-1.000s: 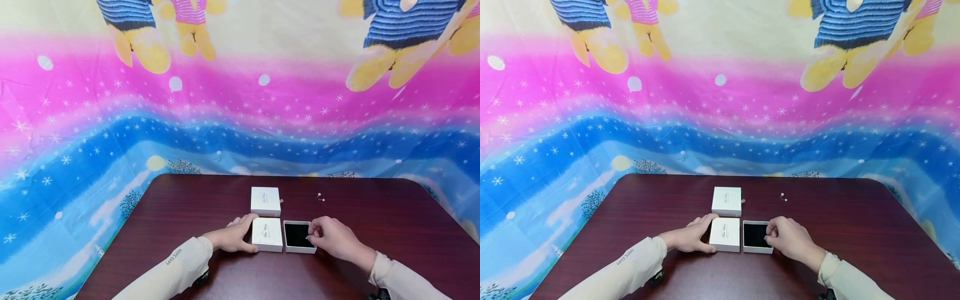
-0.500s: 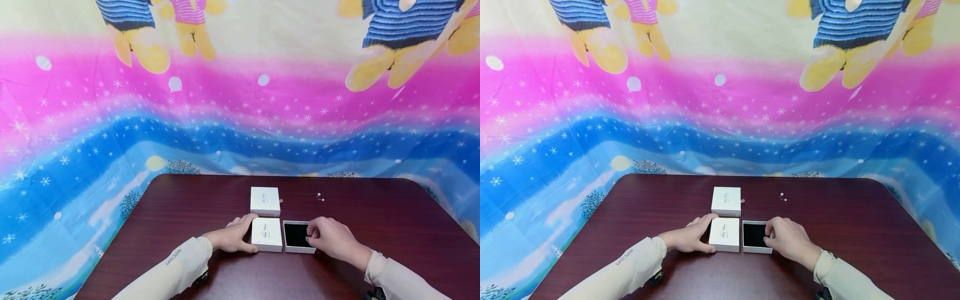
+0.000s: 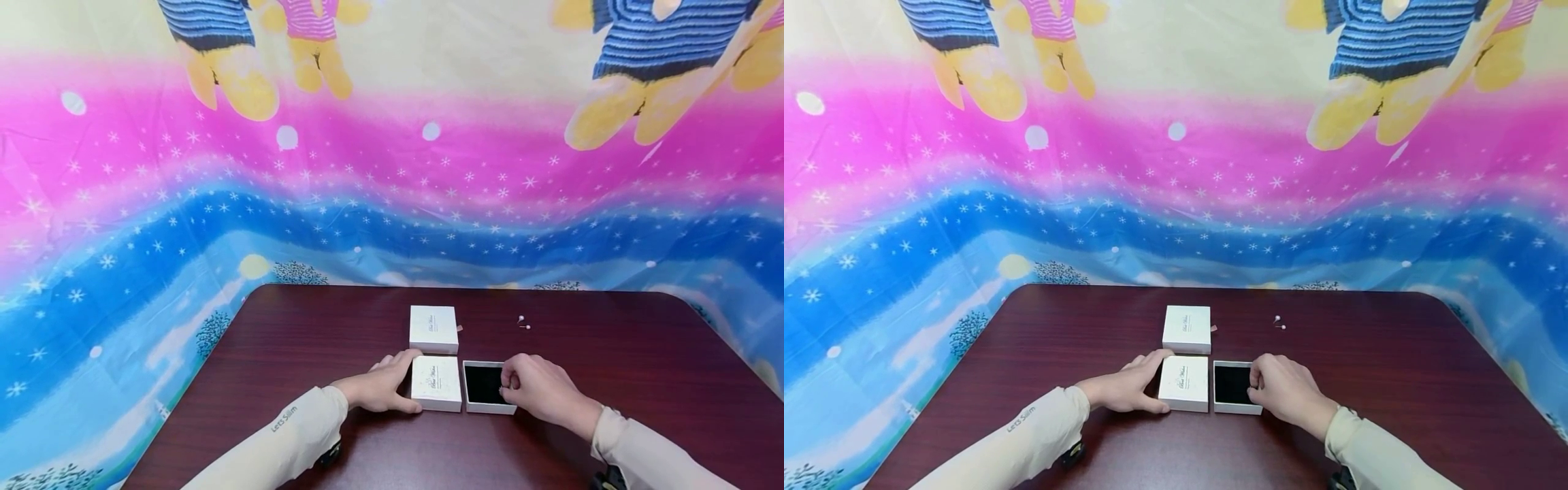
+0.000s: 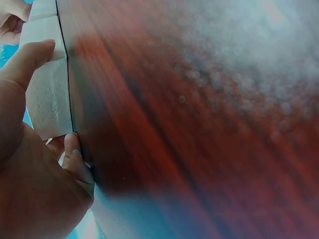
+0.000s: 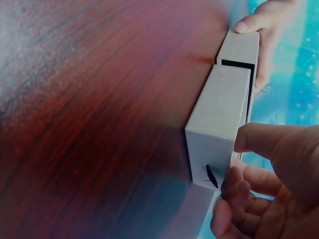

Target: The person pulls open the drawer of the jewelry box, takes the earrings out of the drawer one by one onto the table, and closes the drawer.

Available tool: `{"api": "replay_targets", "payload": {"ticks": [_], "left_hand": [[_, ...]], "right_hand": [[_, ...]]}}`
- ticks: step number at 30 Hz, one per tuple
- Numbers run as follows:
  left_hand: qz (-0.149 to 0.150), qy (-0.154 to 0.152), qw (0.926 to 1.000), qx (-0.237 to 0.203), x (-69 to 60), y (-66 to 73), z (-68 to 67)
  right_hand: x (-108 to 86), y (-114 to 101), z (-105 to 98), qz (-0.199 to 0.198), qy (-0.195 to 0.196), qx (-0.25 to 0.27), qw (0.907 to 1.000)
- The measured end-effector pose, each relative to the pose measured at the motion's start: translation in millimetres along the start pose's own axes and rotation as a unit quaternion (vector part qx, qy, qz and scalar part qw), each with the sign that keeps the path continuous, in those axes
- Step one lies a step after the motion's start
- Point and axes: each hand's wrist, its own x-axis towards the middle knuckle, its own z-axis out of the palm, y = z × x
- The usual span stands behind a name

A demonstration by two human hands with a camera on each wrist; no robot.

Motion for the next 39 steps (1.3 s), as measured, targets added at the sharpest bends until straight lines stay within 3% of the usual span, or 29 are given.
{"api": "replay_targets", "payload": {"ticks": [23,39], "left_hand": [[-0.004,-0.008,1.0,-0.002,-0.1,-0.2,-0.3],[-0.006,-0.001,1.0,-0.001,0.4,-0.2,0.7]], "right_hand": [[0.7,-3.1,3.8,0.005,-0.001,-0.012,0.9999],[-0.7,0.4,5.8,-0.019,0.015,0.002,0.9997]]}}
